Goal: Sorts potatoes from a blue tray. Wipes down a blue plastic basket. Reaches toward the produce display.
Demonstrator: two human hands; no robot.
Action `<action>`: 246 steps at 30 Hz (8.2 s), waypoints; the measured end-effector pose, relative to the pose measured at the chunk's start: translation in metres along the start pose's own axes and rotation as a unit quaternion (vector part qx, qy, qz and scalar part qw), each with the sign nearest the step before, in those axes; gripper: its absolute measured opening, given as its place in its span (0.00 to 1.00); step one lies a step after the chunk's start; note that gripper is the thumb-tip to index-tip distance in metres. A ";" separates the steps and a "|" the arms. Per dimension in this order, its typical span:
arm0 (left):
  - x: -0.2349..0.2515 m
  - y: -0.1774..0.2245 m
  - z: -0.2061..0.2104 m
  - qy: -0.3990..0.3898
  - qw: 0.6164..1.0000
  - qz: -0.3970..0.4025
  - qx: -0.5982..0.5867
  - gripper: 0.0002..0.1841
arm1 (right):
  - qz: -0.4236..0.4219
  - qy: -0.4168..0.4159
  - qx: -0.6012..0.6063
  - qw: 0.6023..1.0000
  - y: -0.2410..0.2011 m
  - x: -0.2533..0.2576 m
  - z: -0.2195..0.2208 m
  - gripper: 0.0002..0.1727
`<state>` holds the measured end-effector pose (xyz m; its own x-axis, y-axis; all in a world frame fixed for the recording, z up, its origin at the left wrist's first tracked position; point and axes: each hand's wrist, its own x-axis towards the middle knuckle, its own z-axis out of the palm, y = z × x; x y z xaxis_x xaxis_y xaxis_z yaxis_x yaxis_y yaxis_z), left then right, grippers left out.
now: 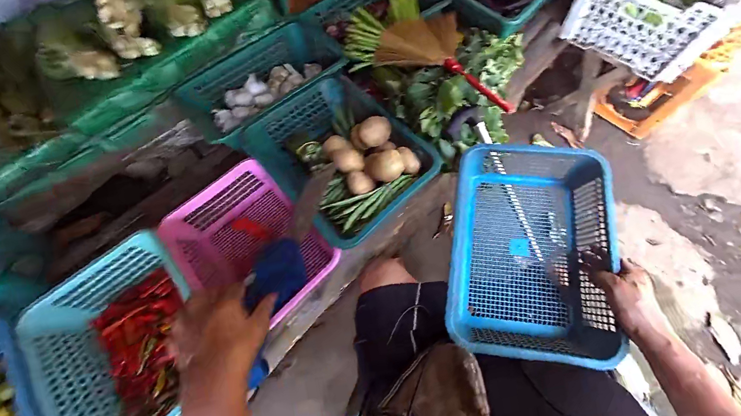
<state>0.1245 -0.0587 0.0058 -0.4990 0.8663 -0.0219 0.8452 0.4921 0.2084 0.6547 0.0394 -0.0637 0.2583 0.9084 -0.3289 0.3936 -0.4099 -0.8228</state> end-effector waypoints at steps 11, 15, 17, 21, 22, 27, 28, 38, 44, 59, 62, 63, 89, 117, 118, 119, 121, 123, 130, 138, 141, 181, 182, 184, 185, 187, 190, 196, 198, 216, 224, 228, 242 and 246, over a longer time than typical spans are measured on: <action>-0.012 -0.018 -0.037 0.346 0.853 -0.008 -0.390 0.23 | -0.009 -0.013 -0.009 1.000 0.000 0.003 0.000 0.20; -0.021 0.034 -0.087 0.346 0.793 -0.137 -0.483 0.18 | -0.010 -0.021 -0.023 0.999 -0.002 0.003 0.001 0.18; -0.013 0.052 -0.103 0.339 0.735 -0.179 -0.559 0.10 | -0.005 -0.026 -0.036 0.999 -0.004 0.003 -0.001 0.18; -0.007 0.066 -0.086 0.309 0.618 0.081 -0.718 0.15 | -0.005 -0.032 -0.056 0.998 -0.005 0.003 -0.003 0.18; -0.003 0.079 -0.082 0.291 0.594 0.176 -0.729 0.15 | -0.004 -0.033 -0.058 0.998 -0.005 0.003 -0.003 0.18; -0.040 0.251 -0.117 0.155 0.596 0.275 -0.739 0.11 | -0.004 -0.040 -0.050 0.998 -0.008 0.003 -0.003 0.18; -0.041 0.272 -0.111 0.104 0.615 0.307 -0.718 0.10 | -0.006 -0.042 -0.045 0.998 -0.008 0.003 -0.003 0.18; 0.012 0.254 0.065 -0.234 0.791 0.128 -0.551 0.58 | -0.029 -0.081 0.085 0.993 -0.005 0.026 -0.054 0.20; 0.010 0.263 0.071 -0.290 0.636 0.119 -0.705 0.75 | -0.115 -0.148 -0.038 0.981 -0.076 0.063 -0.112 0.11; -0.029 0.242 0.087 -0.281 0.603 0.110 -0.738 0.40 | -0.438 0.046 -0.341 0.830 -0.009 0.050 0.018 0.35; -0.029 0.240 0.085 -0.282 0.594 0.171 -0.734 0.37 | -0.411 0.127 -0.326 0.842 -0.012 0.052 0.028 0.30; -0.030 0.239 0.085 -0.282 0.599 0.184 -0.727 0.36 | -0.405 0.146 -0.311 0.848 -0.018 0.054 0.028 0.25; -0.037 0.229 0.086 -0.282 0.615 0.279 -0.682 0.33 | -0.150 -0.452 -0.430 0.767 -0.046 -0.026 -0.013 0.14; -0.046 0.257 0.078 -0.293 0.661 0.265 -0.638 0.46 | -0.351 0.149 -0.267 0.885 -0.131 0.048 0.027 0.08; -0.048 0.255 0.079 -0.293 0.658 0.261 -0.643 0.45 | -0.348 0.145 -0.278 0.884 -0.131 0.047 0.030 0.08; -0.047 0.254 0.080 -0.293 0.655 0.259 -0.647 0.43 | -0.363 0.137 -0.286 0.876 -0.131 0.043 0.035 0.09; -0.044 0.254 0.079 -0.295 0.661 0.253 -0.643 0.42 | -0.425 0.088 -0.296 0.851 -0.128 0.024 0.052 0.09; -0.041 0.253 0.080 -0.301 0.667 0.257 -0.631 0.44 | -0.502 -0.002 -0.291 0.814 -0.114 -0.007 0.073 0.09; -0.040 0.257 0.078 -0.306 0.675 0.240 -0.628 0.43 | -0.518 0.007 -0.260 0.815 -0.117 0.002 0.063 0.10; -0.056 0.262 0.076 -0.294 0.695 0.258 -0.603 0.49 | -0.337 0.164 -0.298 0.878 -0.118 0.062 0.022 0.08; -0.058 0.259 0.081 -0.298 0.710 0.240 -0.591 0.47 | -0.294 0.132 -0.303 0.897 -0.097 0.056 0.029 0.10; -0.053 0.270 0.075 -0.327 0.740 0.081 -0.583 0.42 | -0.271 -0.093 -0.254 0.924 -0.040 0.010 -0.031 0.20; -0.054 0.273 0.073 -0.327 0.741 0.081 -0.581 0.42 | -0.364 -0.042 -0.218 0.905 -0.055 -0.001 -0.022 0.18; -0.057 0.279 0.068 -0.326 0.747 0.084 -0.573 0.43 | -0.517 0.064 -0.147 0.841 -0.084 -0.018 0.000 0.14; -0.058 0.280 0.066 -0.323 0.750 0.103 -0.568 0.44 | -0.560 0.082 -0.124 0.815 -0.097 -0.025 0.010 0.13; -0.062 0.277 0.063 -0.306 0.751 0.189 -0.554 0.39 | -0.591 0.042 -0.104 0.799 -0.115 -0.034 0.028 0.14; -0.068 0.273 0.054 -0.247 0.771 0.325 -0.489 0.27 | -0.588 -0.016 -0.092 0.803 -0.133 -0.036 0.042 0.23; -0.073 0.283 0.051 -0.258 0.751 0.320 -0.517 0.54 | -0.558 0.138 -0.112 0.810 -0.154 -0.014 0.012 0.16; -0.076 0.283 0.054 -0.250 0.747 0.332 -0.520 0.59 | -0.491 0.188 -0.129 0.841 -0.156 0.019 -0.015 0.18; -0.079 0.281 0.064 -0.283 0.732 0.331 -0.524 0.50 | -0.433 0.214 -0.166 0.860 -0.148 0.068 -0.060 0.20; -0.074 0.278 0.080 -0.315 0.712 0.346 -0.524 0.57 | -0.258 0.244 -0.063 0.933 -0.108 0.060 -0.078 0.28; -0.068 0.278 0.081 -0.339 0.700 0.432 -0.457 0.68 | -0.381 0.336 -0.045 0.860 -0.119 0.050 -0.070 0.23; -0.053 0.308 0.074 -0.241 0.754 0.280 -0.544 0.46 | -0.638 0.260 -0.119 0.715 -0.121 0.014 0.026 0.21; -0.041 0.324 0.063 -0.161 0.774 0.369 -0.489 0.31 | -0.635 0.260 -0.116 0.718 -0.118 0.010 0.025 0.21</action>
<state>0.4311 0.0703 0.0123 0.2562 0.9348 0.2459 0.2507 -0.3099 0.9171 0.5891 0.0989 0.0184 -0.1684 0.4319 0.8860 0.7235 0.6646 -0.1864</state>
